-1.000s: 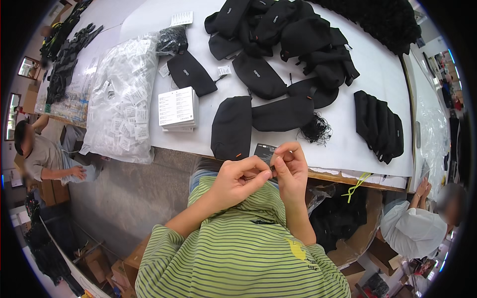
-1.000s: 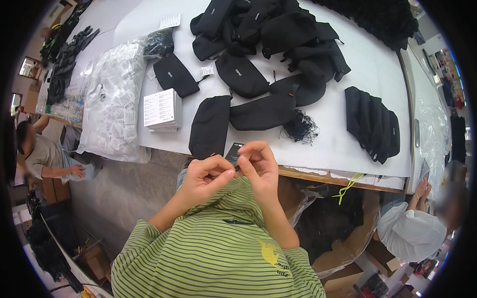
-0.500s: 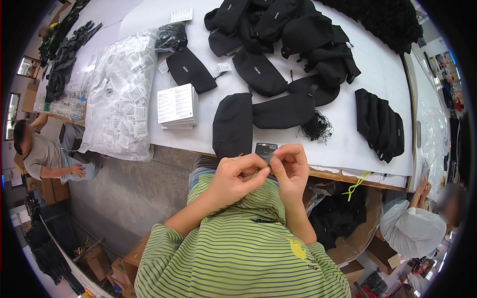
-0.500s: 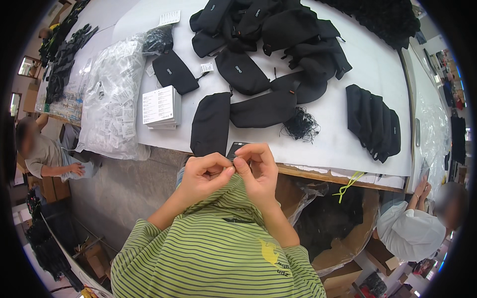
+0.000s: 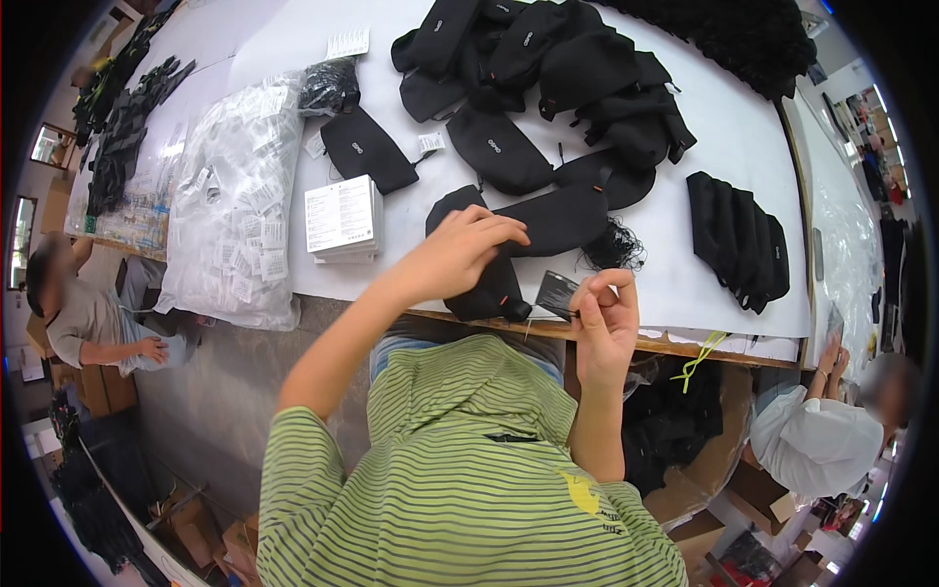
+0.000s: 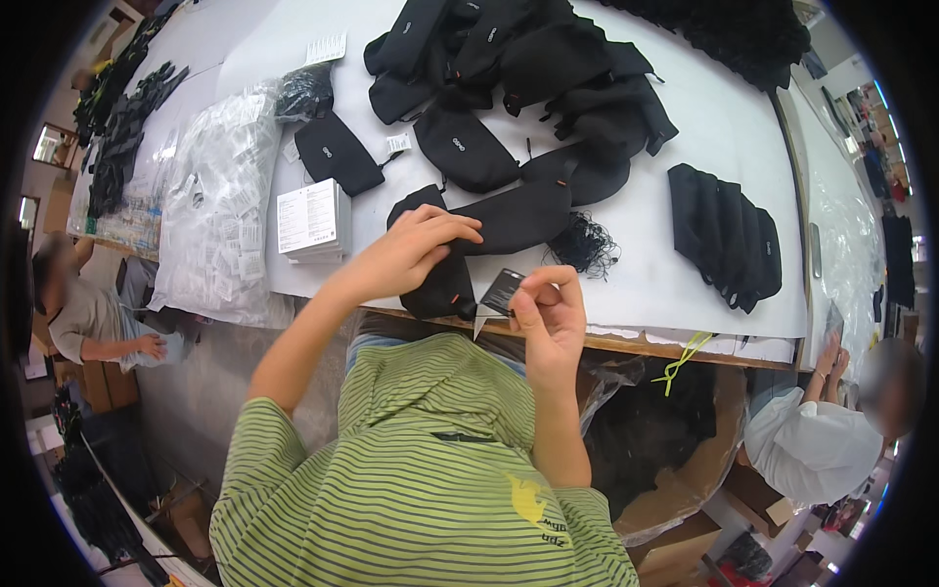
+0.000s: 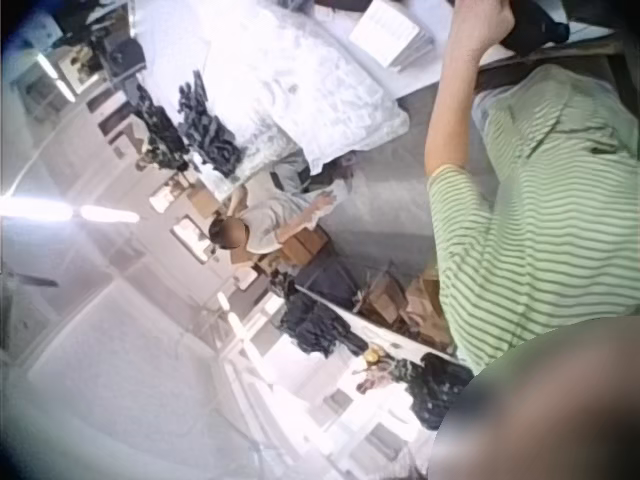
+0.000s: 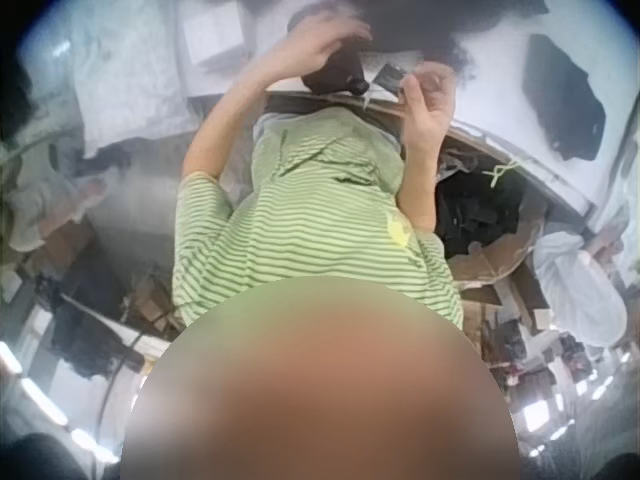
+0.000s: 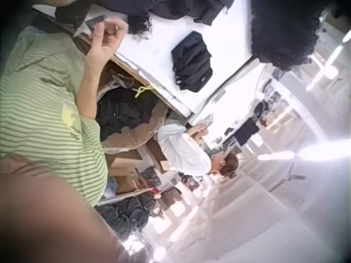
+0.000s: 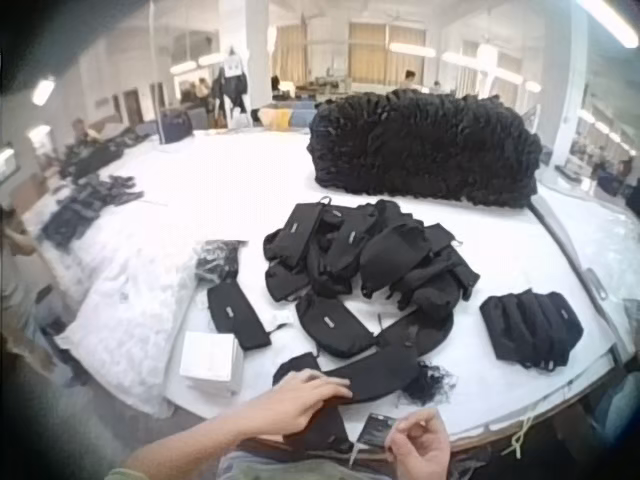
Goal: Attaching small tags and components to black fabric pouches at a manufacturing workstation.
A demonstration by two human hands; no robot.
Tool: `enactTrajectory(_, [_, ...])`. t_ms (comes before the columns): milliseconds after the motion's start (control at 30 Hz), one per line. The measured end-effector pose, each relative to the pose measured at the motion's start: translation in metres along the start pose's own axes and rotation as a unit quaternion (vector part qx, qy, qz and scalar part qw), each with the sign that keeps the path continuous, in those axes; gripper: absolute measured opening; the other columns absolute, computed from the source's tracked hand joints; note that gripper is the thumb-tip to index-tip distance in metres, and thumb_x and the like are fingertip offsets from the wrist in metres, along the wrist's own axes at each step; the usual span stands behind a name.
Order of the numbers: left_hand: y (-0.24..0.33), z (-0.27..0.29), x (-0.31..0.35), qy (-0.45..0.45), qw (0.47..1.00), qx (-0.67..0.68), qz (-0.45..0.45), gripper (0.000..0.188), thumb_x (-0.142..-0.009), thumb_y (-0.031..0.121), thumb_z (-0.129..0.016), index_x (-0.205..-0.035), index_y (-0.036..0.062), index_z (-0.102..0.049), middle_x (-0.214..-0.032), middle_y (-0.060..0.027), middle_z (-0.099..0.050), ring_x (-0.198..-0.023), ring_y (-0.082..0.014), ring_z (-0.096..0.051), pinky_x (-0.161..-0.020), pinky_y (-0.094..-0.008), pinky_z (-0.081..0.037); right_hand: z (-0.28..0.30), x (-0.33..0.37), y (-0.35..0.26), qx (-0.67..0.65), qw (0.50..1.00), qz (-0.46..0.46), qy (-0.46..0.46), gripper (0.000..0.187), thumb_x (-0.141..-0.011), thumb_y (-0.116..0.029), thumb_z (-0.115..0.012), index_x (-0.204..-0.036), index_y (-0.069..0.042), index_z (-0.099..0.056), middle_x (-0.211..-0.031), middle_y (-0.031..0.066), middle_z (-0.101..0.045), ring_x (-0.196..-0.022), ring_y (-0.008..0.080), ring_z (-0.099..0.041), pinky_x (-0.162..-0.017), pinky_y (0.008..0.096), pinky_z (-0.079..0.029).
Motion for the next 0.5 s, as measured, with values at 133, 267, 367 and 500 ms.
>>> enactTrajectory(133, [-0.012, -0.006, 0.002, -0.02, 0.984, -0.16, -0.08, 0.026, -0.078, 0.001, -0.063, -0.102, 0.0098, -0.061, -0.109, -0.0028, -0.059, -0.108, -0.0257, -0.051, -0.098, -0.038, -0.036, 0.013, 0.007, -0.003, 0.042, 0.999, -0.009, 0.016, 0.016, -0.092, -0.007, -0.059, -0.1, -0.006, -0.047, -0.075, 0.001, -0.047, -0.067, 0.0085, -0.042, -0.058, 0.0195, -0.033])
enactTrajectory(267, [-0.005, 0.019, 0.025, 0.07, 0.976, -0.193, -0.069, 0.023, -0.071, 0.004, -0.069, -0.092, 0.0085, -0.06, -0.099, -0.0034, -0.059, -0.101, -0.0249, -0.053, -0.091, -0.0382, -0.039, 0.032, 0.012, 0.001, 0.035, 0.998, -0.014, 0.042, 0.013, -0.093, -0.008, -0.057, -0.1, -0.006, -0.047, -0.074, 0.0009, -0.047, -0.067, 0.0085, -0.043, -0.058, 0.0201, -0.034])
enactTrajectory(367, [-0.001, 0.024, 0.051, 0.115, 0.97, -0.206, -0.05, 0.023, -0.067, 0.004, -0.071, -0.086, 0.0073, -0.057, -0.095, -0.0038, -0.058, -0.097, -0.0242, -0.055, -0.087, -0.038, -0.041, 0.043, 0.013, 0.003, 0.089, 0.996, -0.015, 0.026, 0.009, -0.096, -0.01, -0.052, -0.101, -0.003, -0.053, -0.083, 0.0019, -0.055, -0.073, 0.0076, -0.051, -0.067, 0.0207, -0.042])
enactTrajectory(500, [0.006, 0.024, 0.067, 0.164, 0.961, -0.22, -0.027, 0.024, -0.066, 0.004, -0.071, -0.086, 0.0065, -0.059, -0.094, -0.0039, -0.059, -0.093, -0.0243, -0.056, -0.083, -0.0382, -0.043, 0.05, 0.011, 0.013, 0.226, 0.974, -0.03, 0.012, 0.013, -0.094, -0.011, -0.054, -0.104, -0.002, -0.056, -0.088, 0.0041, -0.055, -0.079, 0.0116, -0.052, -0.075, 0.0254, -0.043])
Point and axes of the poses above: each hand's wrist, its own x-axis away from the middle knuckle, its own z-axis out of the back of the hand, y = z × x, the point moved 10 cm from there along -x, towards the middle knuckle
